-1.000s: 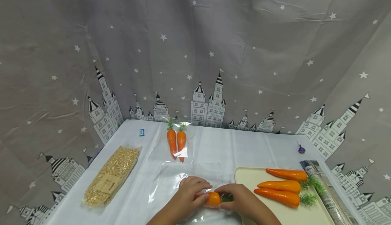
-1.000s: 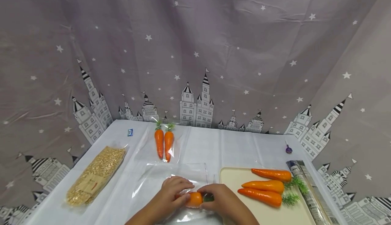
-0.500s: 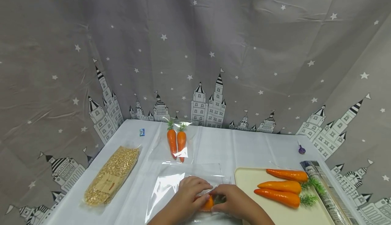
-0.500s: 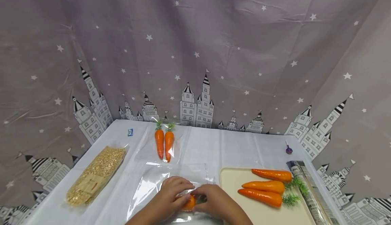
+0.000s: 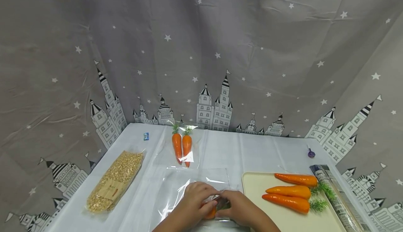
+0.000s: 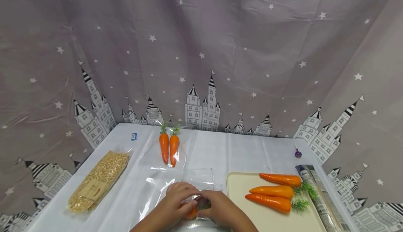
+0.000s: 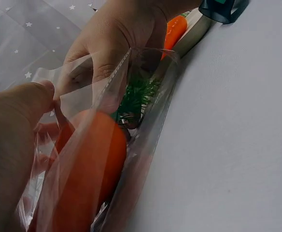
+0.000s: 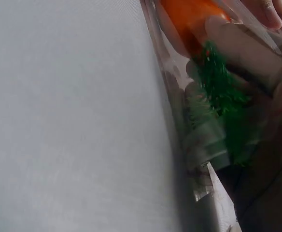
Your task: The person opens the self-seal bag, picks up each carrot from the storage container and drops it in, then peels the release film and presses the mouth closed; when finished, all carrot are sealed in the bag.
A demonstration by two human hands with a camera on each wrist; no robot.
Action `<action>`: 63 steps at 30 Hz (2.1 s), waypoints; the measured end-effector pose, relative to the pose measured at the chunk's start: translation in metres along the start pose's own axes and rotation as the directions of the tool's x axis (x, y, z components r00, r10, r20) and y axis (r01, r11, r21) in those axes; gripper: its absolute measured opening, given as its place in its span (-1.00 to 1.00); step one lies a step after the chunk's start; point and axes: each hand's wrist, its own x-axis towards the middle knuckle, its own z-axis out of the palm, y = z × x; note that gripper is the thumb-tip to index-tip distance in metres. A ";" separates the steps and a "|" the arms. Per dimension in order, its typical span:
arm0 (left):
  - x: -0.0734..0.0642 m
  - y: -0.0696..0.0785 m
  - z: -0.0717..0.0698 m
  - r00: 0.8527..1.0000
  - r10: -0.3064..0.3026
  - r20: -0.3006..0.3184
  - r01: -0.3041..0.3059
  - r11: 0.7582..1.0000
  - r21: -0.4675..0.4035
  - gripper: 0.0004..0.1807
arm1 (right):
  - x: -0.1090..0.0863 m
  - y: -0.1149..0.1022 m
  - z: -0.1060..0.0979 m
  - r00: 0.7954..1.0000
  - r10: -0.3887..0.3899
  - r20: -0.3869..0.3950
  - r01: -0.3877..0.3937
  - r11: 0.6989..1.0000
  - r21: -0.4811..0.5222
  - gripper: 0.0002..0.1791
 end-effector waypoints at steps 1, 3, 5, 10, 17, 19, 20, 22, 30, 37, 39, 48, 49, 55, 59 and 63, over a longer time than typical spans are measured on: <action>0.000 0.000 0.000 1.000 0.000 0.001 0.000 1.000 -0.003 -0.75 | 0.000 0.000 0.000 1.000 0.001 0.002 -0.001 1.000 0.010 -0.67; 0.000 0.000 0.000 1.000 0.001 0.000 -0.001 1.000 0.000 -0.76 | 0.000 0.001 0.000 1.000 0.001 0.009 -0.002 1.000 0.028 -0.67; 0.000 0.000 0.000 1.000 -0.006 0.005 0.006 1.000 -0.004 -0.75 | 0.000 0.002 0.001 1.000 0.011 0.020 -0.012 0.999 0.051 -0.70; 0.000 -0.001 0.000 1.000 -0.017 0.003 0.017 1.000 0.007 -0.74 | 0.000 0.005 0.001 0.999 -0.033 0.032 0.031 0.996 0.085 -0.77; -0.001 -0.001 -0.001 1.000 -0.006 0.001 0.006 1.000 0.021 -0.73 | -0.002 0.010 0.000 0.995 -0.087 0.050 0.081 0.990 0.118 -0.79; -0.001 -0.002 -0.001 1.000 -0.006 0.003 0.006 1.000 0.016 -0.72 | -0.003 0.011 -0.001 0.994 -0.094 0.061 0.085 0.987 0.135 -0.79; -0.001 -0.002 -0.001 1.000 -0.009 0.006 0.009 1.000 0.015 -0.71 | -0.003 0.011 -0.001 0.993 -0.099 0.065 0.089 0.986 0.141 -0.79; -0.001 -0.002 -0.002 1.000 -0.023 0.020 0.023 1.000 0.001 -0.70 | -0.004 0.012 -0.002 0.991 -0.115 0.070 0.103 0.983 0.154 -0.79; -0.001 -0.002 -0.003 0.998 -0.037 0.041 0.038 0.999 -0.028 -0.71 | -0.007 0.008 -0.008 0.995 -0.075 0.070 0.061 0.981 0.182 -0.79; -0.001 -0.001 -0.004 0.997 -0.051 0.055 0.053 0.998 -0.037 -0.71 | -0.014 0.009 -0.020 0.997 0.074 0.023 -0.077 0.980 0.184 -0.78; -0.001 -0.001 -0.004 0.998 -0.047 0.049 0.049 0.998 -0.035 -0.72 | -0.017 0.011 -0.025 0.996 0.094 0.003 -0.093 0.977 0.192 -0.77; 0.000 0.000 -0.003 0.998 -0.045 0.050 0.046 0.999 -0.022 -0.74 | -0.032 0.020 -0.042 0.985 0.142 -0.096 -0.125 0.978 0.167 -0.74; 0.000 0.001 -0.004 0.998 -0.047 0.052 0.048 0.999 -0.023 -0.73 | -0.033 0.021 -0.044 0.984 0.148 -0.104 -0.130 0.977 0.166 -0.74; 0.000 0.001 -0.005 0.998 -0.042 0.052 0.044 0.999 -0.027 -0.73 | -0.046 0.025 -0.055 0.967 0.203 -0.152 -0.173 0.967 0.189 -0.72; 0.000 0.000 -0.006 0.998 -0.044 0.050 0.046 0.998 -0.037 -0.73 | -0.057 0.028 -0.064 0.953 0.227 -0.201 -0.192 0.965 0.179 -0.69; 0.000 -0.001 -0.005 0.999 -0.036 0.034 0.037 0.999 -0.032 -0.74 | -0.069 0.033 -0.074 0.941 0.241 -0.239 -0.209 0.966 0.154 -0.69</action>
